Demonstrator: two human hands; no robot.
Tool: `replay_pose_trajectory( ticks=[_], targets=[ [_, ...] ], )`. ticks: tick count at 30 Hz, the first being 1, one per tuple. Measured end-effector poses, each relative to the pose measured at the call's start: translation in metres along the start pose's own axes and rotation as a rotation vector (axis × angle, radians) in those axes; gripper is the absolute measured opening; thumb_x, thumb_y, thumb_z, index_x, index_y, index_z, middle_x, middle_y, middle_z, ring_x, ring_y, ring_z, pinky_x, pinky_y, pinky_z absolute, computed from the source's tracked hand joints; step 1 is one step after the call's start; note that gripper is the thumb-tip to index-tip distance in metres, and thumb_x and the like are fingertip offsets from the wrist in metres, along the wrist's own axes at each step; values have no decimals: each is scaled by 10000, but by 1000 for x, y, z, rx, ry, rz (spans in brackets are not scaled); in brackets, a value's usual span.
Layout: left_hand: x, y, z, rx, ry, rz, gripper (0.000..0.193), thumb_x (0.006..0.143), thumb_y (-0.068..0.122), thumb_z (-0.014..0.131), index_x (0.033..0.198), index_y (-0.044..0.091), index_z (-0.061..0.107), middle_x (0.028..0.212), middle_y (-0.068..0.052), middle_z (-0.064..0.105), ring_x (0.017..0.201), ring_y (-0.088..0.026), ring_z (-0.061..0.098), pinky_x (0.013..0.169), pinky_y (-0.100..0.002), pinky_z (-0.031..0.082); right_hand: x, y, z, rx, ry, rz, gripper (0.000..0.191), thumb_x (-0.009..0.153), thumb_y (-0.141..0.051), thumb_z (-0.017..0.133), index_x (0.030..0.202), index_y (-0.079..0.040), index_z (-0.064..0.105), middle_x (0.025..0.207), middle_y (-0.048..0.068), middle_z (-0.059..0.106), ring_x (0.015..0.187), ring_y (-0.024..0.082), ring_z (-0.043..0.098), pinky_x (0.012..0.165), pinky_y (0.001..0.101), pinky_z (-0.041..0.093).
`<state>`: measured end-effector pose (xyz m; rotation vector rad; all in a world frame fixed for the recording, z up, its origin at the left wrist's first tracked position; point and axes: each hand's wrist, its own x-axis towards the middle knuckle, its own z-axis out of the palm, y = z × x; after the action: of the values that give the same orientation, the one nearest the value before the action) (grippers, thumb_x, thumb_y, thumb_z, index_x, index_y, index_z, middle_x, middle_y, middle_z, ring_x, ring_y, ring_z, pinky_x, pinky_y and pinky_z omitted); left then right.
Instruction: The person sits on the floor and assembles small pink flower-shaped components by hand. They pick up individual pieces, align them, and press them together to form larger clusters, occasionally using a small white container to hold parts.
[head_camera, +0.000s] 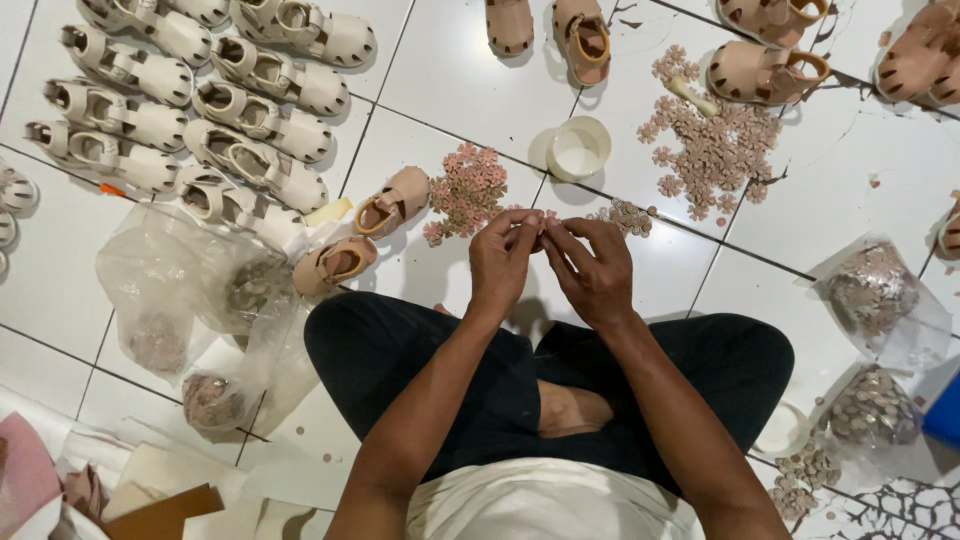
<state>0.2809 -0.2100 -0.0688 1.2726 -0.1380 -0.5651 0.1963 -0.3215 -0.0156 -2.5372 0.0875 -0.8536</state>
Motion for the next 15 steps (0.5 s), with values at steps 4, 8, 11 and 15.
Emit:
replay_pose_trajectory(
  ticks=[4, 8, 11, 15],
  targets=[
    [-9, 9, 5, 28, 5, 14, 233, 1046, 147, 611, 1137, -47, 701, 945, -106, 772, 845, -130, 734, 800, -285, 634, 3, 0, -4, -45, 15, -66, 371, 876, -20, 854, 1221, -61, 722, 1087, 79, 674, 982, 251, 648, 841, 393, 539],
    [-13, 19, 9, 87, 12, 0, 224, 1038, 145, 613, 1129, -36, 709, 941, -89, 774, 839, -121, 738, 793, -284, 640, 1, -1, -7, -73, 18, -81, 366, 885, -19, 846, 1228, -55, 724, 1086, 75, 676, 988, 249, 641, 855, 396, 533],
    [-14, 23, 11, 73, 9, -1, 219, 1038, 144, 616, 1134, -30, 708, 953, -84, 771, 838, -118, 732, 799, -282, 634, 1, -1, -9, -75, 6, -75, 376, 886, -19, 833, 1242, -49, 717, 1115, 76, 681, 1016, 250, 644, 875, 393, 537],
    [-16, 24, 11, 118, 13, 33, 222, 1043, 151, 615, 1134, -26, 714, 964, -81, 772, 844, -114, 733, 794, -275, 629, 2, -3, -9, -74, 1, -78, 392, 889, -14, 829, 1263, -39, 715, 1112, 79, 678, 1006, 262, 636, 867, 392, 532]
  ],
)
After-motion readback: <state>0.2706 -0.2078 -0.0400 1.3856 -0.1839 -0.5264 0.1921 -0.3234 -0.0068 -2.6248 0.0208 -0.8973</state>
